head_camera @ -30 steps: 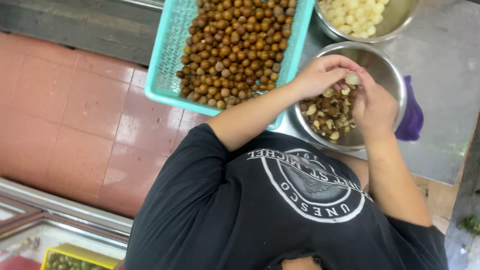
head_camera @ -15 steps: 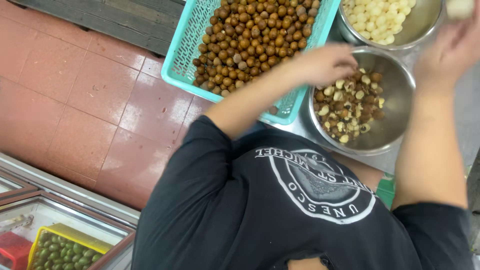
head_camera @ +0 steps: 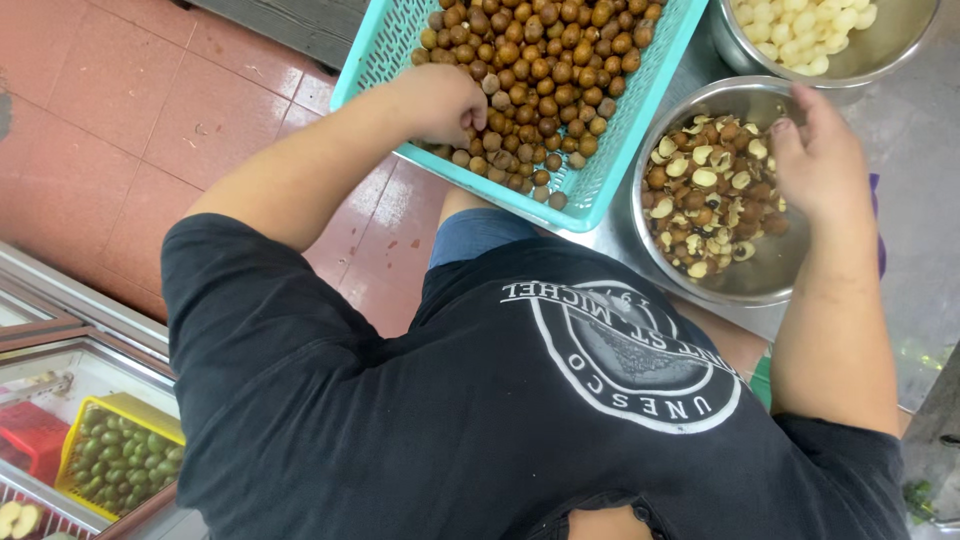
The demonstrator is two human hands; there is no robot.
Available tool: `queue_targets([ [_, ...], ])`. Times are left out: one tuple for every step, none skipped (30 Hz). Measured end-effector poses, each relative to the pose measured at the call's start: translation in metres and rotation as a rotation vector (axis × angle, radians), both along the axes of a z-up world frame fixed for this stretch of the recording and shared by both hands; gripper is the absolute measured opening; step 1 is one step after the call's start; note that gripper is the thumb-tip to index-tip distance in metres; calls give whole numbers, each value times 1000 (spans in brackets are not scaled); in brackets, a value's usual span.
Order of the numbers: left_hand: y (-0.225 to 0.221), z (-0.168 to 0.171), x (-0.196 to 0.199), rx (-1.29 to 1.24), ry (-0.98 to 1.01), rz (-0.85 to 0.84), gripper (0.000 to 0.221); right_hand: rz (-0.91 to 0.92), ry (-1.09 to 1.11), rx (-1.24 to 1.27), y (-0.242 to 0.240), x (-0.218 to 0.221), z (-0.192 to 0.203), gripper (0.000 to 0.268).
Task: The person peels longan nuts by hand, removing the outer shell and placing the peeled fruit into a metal bowl. The person repeatedly picks up nuts from a green basket, cracks them open, and separates the edible portion from the shell.
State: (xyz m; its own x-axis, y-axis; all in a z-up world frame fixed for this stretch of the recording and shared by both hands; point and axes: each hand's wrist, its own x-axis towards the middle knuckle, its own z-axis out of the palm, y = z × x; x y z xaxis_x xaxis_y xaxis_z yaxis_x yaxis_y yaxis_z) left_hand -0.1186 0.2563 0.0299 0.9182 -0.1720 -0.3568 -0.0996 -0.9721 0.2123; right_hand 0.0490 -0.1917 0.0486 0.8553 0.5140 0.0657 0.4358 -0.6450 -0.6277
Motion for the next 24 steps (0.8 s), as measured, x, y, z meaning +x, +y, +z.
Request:
queue_targets([
  [-5,-3,-1,0,-25,-21,31,-9,-1,-21,2,-6,2,44],
  [-8,-5,-2,2,-61,-45,31,-17,-1,-43,3,-11,6,43],
  [-12,-8,0,7,-101,-75,31,-31,-6,-62,3,-14,10,42],
  [-14,-9,2,11,-141,-104,31,31,-71,-42,2,-18,13,41],
  [-14,-9,7,-35,-190,-111,31,91,-139,-21,3,-20,16,41],
  [-13,-10,11,-81,-239,-119,32,152,-206,-1,3,-22,19,40],
  [-13,-11,15,-129,-284,-126,33,115,-146,-10,1,-25,23,41],
  [-14,-13,24,-140,-326,-136,28,79,-85,-18,0,-28,26,42],
  [-16,-15,36,-152,-363,-145,23,44,-21,-26,0,-33,27,43],
  [-18,-19,48,-163,-401,-154,18,18,26,-24,1,-36,28,43],
  [-21,-23,63,-177,-418,-141,17,-9,71,-24,1,-39,30,43],
  [-25,-28,78,-190,-436,-128,15,-36,116,-23,1,-43,31,43],
  [-31,-34,95,-205,-454,-116,14,-42,141,-1,2,-46,31,43],
  [-37,-42,109,-212,-501,-137,15,-48,165,22,2,-50,31,43],
  [-44,-48,124,-218,-550,-158,17,-53,186,45,3,-53,31,43],
  [-51,-55,138,-224,-600,-179,18,-47,176,35,3,-55,32,44],
  [-58,-61,150,-220,-568,-135,16,-42,167,26,3,-58,32,44],
  [-66,-67,162,-214,-535,-91,14,-36,158,16,2,-60,31,44],
  [-73,-73,172,-209,-501,-49,13,-44,166,7,1,-62,30,44],
  [-79,-78,181,-204,-513,-19,15,-52,173,-1,0,-64,28,44],
  [-85,-83,189,-199,-525,13,19,-60,181,-11,-2,-65,26,44],
  [-90,-88,196,-195,-537,45,22,-53,185,14,-5,-65,24,43],
  [-91,-93,199,-196,-578,48,23,-43,190,41,-7,-66,21,42],
  [-91,-98,202,-198,-619,51,23,-33,195,68,-9,-65,18,42],
])
